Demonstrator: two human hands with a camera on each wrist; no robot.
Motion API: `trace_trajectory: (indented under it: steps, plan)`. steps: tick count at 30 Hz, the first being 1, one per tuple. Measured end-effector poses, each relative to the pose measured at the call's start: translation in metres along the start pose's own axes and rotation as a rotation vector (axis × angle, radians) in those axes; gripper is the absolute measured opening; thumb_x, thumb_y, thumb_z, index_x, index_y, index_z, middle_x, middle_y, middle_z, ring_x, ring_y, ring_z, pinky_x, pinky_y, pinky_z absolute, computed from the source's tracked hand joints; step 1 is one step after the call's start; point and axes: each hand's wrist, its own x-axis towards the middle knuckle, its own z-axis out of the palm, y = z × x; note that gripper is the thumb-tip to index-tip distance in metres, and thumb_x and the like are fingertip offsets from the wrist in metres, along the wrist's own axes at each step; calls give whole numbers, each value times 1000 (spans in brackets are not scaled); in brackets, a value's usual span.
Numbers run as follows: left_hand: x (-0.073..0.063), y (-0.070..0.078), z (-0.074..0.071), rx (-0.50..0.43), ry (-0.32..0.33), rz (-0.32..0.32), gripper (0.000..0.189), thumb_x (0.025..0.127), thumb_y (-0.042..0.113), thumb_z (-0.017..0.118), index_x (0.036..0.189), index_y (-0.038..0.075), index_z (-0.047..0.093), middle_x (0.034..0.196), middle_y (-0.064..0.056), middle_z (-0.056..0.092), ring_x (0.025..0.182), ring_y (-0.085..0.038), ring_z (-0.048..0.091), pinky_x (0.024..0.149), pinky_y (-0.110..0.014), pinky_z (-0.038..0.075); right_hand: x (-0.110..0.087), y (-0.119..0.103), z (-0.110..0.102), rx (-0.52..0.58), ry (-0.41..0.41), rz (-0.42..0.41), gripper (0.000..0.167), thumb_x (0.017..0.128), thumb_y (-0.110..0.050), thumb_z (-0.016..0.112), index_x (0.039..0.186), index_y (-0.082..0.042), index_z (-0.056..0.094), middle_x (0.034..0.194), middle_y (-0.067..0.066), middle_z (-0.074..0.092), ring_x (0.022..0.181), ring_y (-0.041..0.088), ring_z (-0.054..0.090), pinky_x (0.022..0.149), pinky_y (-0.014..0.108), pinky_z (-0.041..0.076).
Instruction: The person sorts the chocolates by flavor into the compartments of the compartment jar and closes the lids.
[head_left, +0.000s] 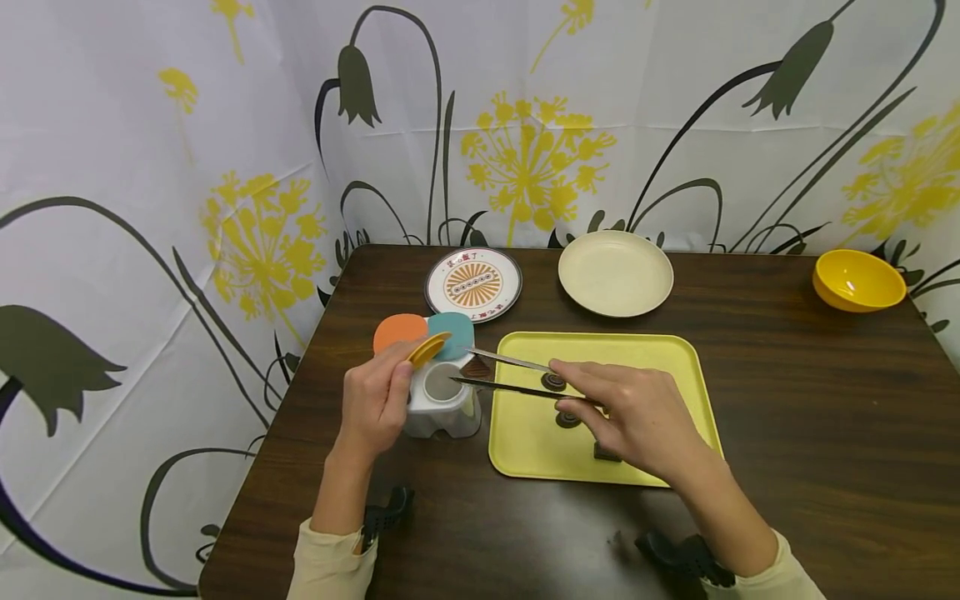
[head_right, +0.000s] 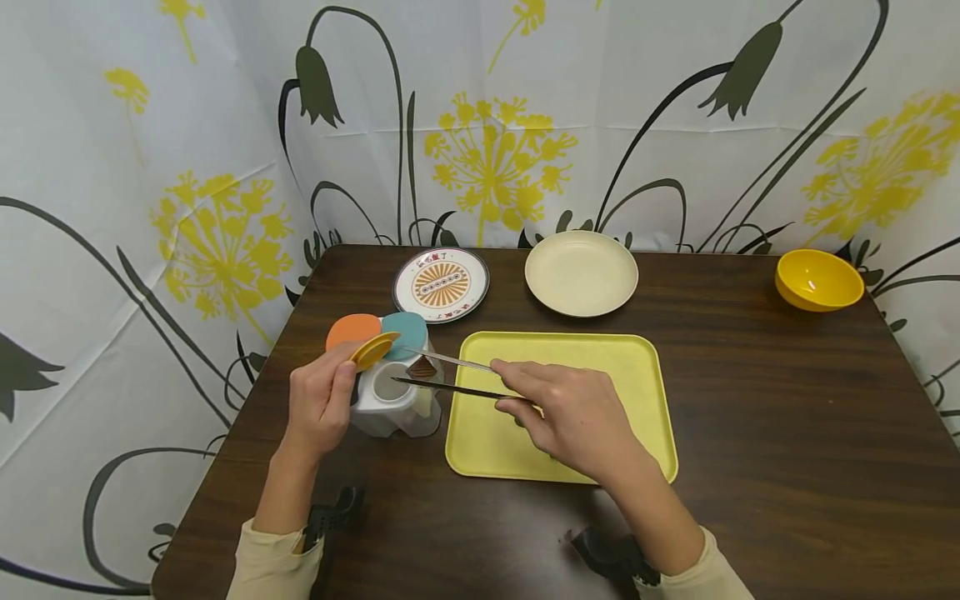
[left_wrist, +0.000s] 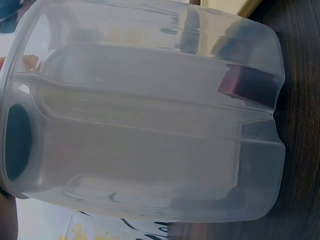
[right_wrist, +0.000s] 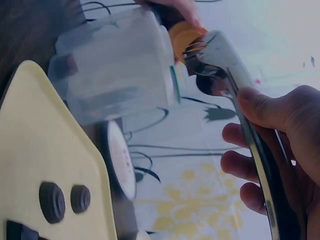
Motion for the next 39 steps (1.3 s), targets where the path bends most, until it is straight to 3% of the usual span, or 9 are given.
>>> trace_trajectory:
  steps: [9,15,21,30,39]
  plan:
    - [1,-1,-1,10,-5,12,36,98,18,42,117,4,70,108,-4,72,97,-18,68,83,-42,54,10,-9,18,42,1,-21,46,82,-25,79,126,-18,69,115,-5,71,88,7,70,52,29,49]
    - [1,-1,1,-1,-8,12,36,98,18,42,114,3,71,107,-4,72,93,-17,68,85,-39,54,11,-11,24,33,11,-30,45,82,-26,79,126,-18,69,115,-5,71,83,7,70,50,29,47]
    - [2,0,2,3,-20,5,36,98,17,42,116,2,70,109,-6,72,100,-19,68,87,-39,54,11,-13,28,29,6,-22,45,82,-26,79,126,-18,69,115,-5,71,77,5,68,50,28,46]
    - [0,-3,1,-14,7,48,35,99,17,40,112,4,71,104,-3,72,93,-17,68,79,-39,55,12,-15,34,42,-17,-20,45,84,-26,78,127,-19,68,114,-6,71,78,4,67,53,29,48]
    - [-1,-3,-1,0,16,40,35,99,17,40,113,5,71,104,-2,72,90,-16,68,78,-40,55,15,-16,35,48,-15,-32,44,84,-26,78,126,-18,69,115,-6,71,78,4,67,52,28,48]
